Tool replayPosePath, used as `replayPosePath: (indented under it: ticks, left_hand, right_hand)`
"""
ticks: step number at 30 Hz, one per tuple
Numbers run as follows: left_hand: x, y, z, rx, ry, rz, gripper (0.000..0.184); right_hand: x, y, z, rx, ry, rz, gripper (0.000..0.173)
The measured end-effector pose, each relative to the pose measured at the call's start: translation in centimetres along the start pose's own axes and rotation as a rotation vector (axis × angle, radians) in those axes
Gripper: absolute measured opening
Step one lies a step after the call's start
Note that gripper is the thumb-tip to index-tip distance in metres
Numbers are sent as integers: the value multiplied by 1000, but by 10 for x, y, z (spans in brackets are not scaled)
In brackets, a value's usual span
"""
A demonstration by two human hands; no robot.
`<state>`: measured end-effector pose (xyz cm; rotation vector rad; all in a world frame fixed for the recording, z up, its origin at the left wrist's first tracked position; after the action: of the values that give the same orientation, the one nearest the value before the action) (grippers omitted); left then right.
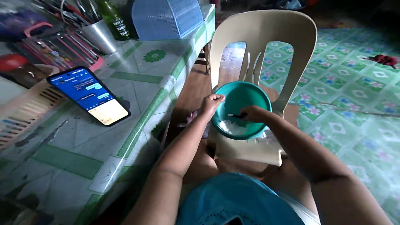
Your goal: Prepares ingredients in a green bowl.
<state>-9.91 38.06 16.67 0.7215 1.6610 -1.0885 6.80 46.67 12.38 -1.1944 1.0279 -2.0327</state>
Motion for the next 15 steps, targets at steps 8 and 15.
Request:
replayPosePath:
  ticks: [8,15]
  left_hand:
    - [11,12,1,96,-120,-193,29]
    - [12,22,0,173,-70,-279,30]
  right_hand:
    - [25,-68,31,-21,91,83,20]
    - [32,-86,37,-58,76,109,20]
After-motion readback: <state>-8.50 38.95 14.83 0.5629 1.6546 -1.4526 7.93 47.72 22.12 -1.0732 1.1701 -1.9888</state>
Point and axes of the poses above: each hand's wrist, its own z-axis away from the middle knuckle, its own y-axis out of the palm, x = y × z, the point moved 9 cm from there along -z, towards the middle knuckle, and after that the axes turned 6 degrees about x, right-handed, at the moved point
